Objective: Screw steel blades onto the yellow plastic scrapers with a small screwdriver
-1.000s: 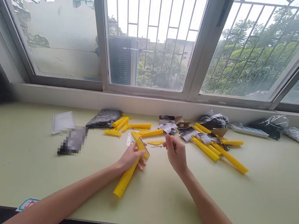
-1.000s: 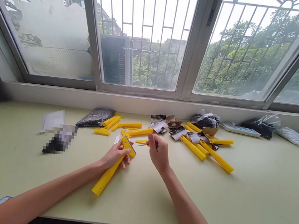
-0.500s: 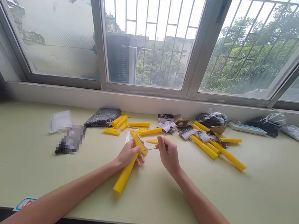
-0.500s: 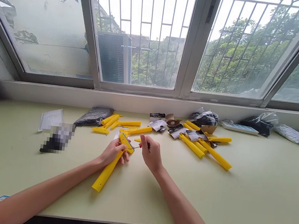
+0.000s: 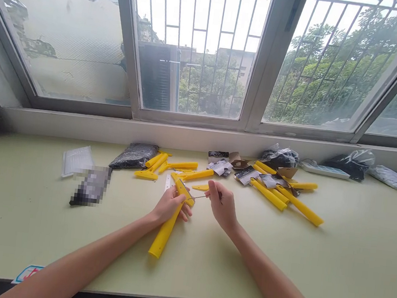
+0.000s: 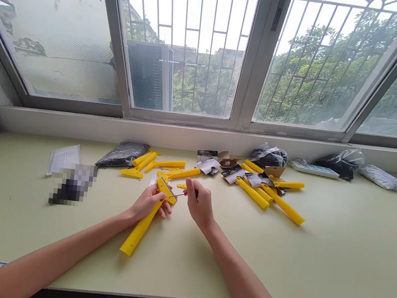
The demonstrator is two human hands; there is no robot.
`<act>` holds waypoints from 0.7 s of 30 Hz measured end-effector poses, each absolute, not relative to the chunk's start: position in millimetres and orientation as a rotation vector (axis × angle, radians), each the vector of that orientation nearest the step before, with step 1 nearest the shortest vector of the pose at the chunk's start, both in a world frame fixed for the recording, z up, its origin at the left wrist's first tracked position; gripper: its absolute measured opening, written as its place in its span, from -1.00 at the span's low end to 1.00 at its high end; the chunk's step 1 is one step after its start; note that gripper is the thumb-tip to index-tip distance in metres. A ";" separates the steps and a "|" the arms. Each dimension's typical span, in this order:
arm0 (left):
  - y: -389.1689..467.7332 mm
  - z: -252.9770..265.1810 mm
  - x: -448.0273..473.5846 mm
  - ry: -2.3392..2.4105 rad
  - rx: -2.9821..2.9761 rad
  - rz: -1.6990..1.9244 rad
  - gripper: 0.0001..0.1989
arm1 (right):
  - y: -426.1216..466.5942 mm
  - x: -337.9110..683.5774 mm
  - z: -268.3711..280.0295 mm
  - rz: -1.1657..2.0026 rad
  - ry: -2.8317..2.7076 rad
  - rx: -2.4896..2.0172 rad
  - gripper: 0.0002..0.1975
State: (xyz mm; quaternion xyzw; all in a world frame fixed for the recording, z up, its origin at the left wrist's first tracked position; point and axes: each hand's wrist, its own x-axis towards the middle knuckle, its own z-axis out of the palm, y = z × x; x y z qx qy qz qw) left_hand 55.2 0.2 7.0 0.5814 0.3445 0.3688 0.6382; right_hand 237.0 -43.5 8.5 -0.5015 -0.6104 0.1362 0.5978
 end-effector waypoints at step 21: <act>3.1 5.5 54.2 0.825 1.296 0.912 -0.62 | -48.6 254.2 20.0 0.066 -1.789 -1.381 -0.45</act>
